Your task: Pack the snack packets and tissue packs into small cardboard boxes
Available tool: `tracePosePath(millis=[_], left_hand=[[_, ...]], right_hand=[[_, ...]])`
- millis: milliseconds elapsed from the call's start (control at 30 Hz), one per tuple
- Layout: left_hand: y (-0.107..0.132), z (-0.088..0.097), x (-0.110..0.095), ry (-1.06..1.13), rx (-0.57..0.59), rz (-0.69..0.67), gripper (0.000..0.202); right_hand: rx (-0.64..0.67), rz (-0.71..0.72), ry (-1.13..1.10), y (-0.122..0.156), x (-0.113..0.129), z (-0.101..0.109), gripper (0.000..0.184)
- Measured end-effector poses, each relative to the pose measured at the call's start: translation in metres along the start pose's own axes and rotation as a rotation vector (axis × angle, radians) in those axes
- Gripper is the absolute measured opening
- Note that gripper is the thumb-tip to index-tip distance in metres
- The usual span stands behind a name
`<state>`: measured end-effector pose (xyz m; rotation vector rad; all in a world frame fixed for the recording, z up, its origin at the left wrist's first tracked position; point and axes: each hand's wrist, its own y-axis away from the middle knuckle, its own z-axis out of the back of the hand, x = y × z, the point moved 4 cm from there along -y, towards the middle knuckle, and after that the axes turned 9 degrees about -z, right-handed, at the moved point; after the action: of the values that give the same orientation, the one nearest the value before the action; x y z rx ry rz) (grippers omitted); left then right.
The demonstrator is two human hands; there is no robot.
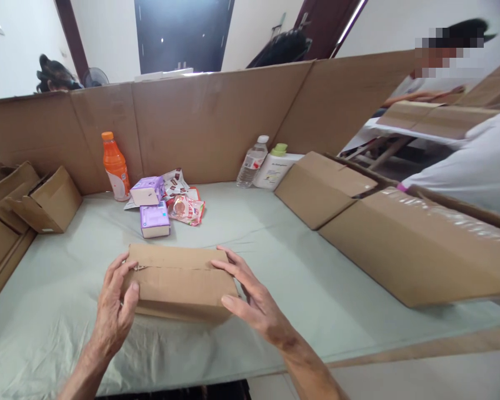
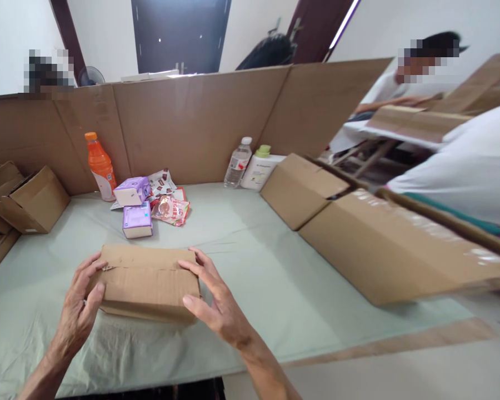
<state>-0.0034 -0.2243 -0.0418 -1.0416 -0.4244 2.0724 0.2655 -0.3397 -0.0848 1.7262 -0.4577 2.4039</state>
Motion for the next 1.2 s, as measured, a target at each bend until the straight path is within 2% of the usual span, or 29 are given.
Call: tracePosePath(millis=[133, 300, 533, 733, 900, 1200], left_hand=[[0.002, 0.000, -0.008, -0.016, 0.102, -0.058, 0.036], [0.004, 0.010, -0.003, -0.049, 0.234, -0.167, 0.049], [0.009, 0.019, 0.004, -0.119, 0.215, -0.188, 0.049], [0.002, 0.015, 0.006, -0.151, 0.185, -0.204, 0.049], [-0.010, -0.005, -0.003, -0.109, 0.183, -0.208, 0.049], [-0.048, -0.070, -0.044, 0.051, 0.347, -0.344, 0.053]], right_hand=[[-0.038, -0.021, -0.049, 0.006, -0.004, 0.007, 0.048], [-0.083, -0.030, -0.100, 0.000, -0.008, 0.006, 0.040], [-0.060, -0.034, -0.106, -0.013, 0.001, 0.003, 0.042], [-0.029, -0.021, -0.110, -0.019, 0.006, 0.008, 0.044], [-0.100, -0.020, -0.093, -0.017, 0.000, 0.029, 0.043], [-0.374, -0.113, -0.098, 0.020, -0.028, 0.095, 0.040]])
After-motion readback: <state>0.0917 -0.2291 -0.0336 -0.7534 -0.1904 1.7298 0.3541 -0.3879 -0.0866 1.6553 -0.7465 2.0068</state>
